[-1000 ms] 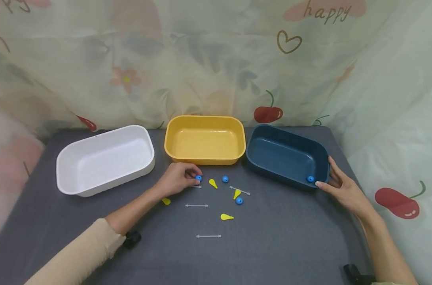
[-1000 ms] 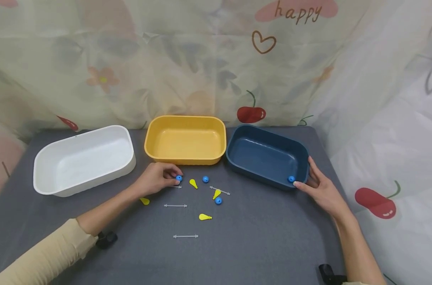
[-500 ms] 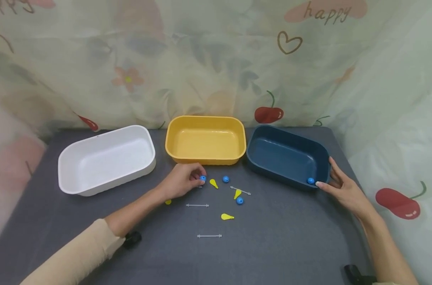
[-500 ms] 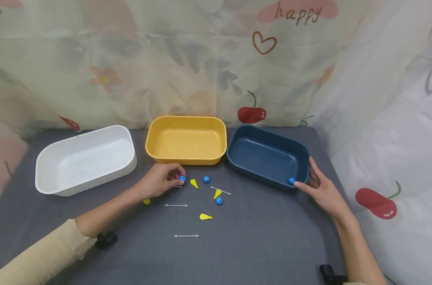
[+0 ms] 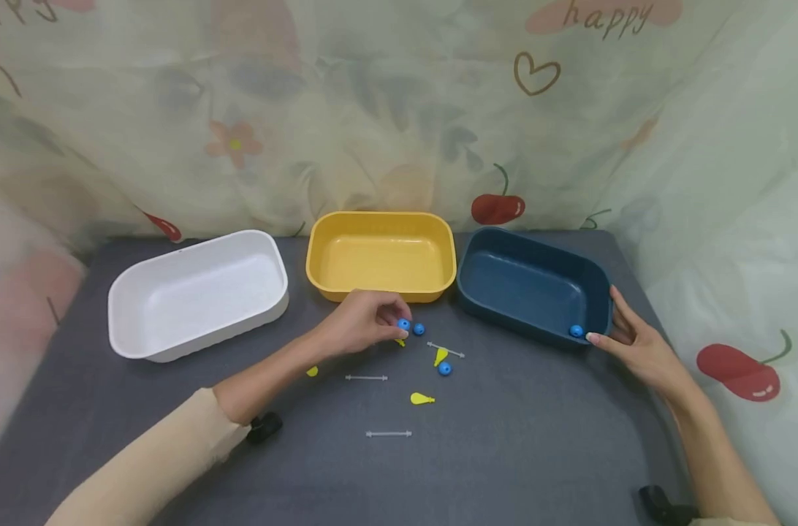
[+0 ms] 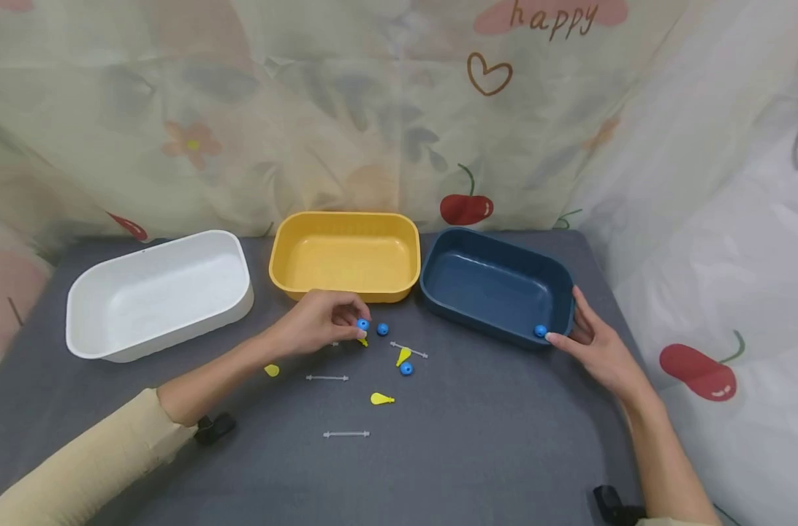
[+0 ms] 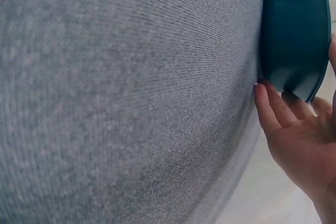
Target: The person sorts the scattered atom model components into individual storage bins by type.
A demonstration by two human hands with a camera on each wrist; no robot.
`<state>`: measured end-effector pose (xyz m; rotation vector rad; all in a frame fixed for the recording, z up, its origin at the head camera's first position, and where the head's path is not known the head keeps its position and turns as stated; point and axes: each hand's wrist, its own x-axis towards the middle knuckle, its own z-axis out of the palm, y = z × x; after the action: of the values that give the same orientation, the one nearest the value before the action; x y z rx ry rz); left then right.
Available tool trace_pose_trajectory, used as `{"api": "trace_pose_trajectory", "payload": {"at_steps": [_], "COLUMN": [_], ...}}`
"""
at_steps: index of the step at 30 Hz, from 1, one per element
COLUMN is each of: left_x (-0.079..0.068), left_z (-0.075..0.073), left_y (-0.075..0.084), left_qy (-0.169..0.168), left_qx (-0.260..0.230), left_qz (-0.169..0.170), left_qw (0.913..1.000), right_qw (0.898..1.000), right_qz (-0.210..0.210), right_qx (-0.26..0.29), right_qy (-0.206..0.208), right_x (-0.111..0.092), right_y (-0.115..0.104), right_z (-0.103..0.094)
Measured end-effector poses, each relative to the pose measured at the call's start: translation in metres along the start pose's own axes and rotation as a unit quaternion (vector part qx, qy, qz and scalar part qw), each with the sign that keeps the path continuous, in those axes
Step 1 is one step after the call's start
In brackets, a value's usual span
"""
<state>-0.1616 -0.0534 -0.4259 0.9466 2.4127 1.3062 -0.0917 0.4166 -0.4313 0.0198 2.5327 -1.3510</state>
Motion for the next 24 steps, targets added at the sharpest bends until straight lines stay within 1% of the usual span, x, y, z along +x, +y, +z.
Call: {"api": "trace_pose_trajectory", "payload": {"at_steps": [5, 10, 16, 18, 20, 24], "left_x": [0.014, 0.026, 0.041, 0.045, 0.05, 0.056], "left_z": [0.002, 0.002, 0.001, 0.001, 0.003, 0.008], "left_y": [0.008, 0.017, 0.027, 0.03, 0.032, 0.034], "left_qy": [-0.004, -0.008, 0.005, 0.01, 0.012, 0.01], "left_qx": [-0.009, -0.011, 0.005, 0.004, -0.008, -0.049], "left_qz": [-0.002, 0.008, 0.013, 0.009, 0.007, -0.003], "left_qw": [0.9999, 0.9999, 0.9999, 0.9999, 0.9999, 0.9988], "right_qw": [1.0, 1.0, 1.0, 1.0, 1.0, 1.0], "right_qz": [0.005, 0.005, -0.002, -0.002, -0.002, 0.005], "right_qx": [-0.002, -0.002, 0.004, 0.003, 0.003, 0.002], "right_qy": [0.0, 0.004, 0.002, 0.003, 0.004, 0.004], "right_x": [-0.001, -0.001, 0.001, 0.002, 0.002, 0.001], "right_y": [0.002, 0.003, 0.002, 0.002, 0.002, 0.003], "right_z": [0.001, 0.002, 0.001, 0.001, 0.0, 0.001]}}
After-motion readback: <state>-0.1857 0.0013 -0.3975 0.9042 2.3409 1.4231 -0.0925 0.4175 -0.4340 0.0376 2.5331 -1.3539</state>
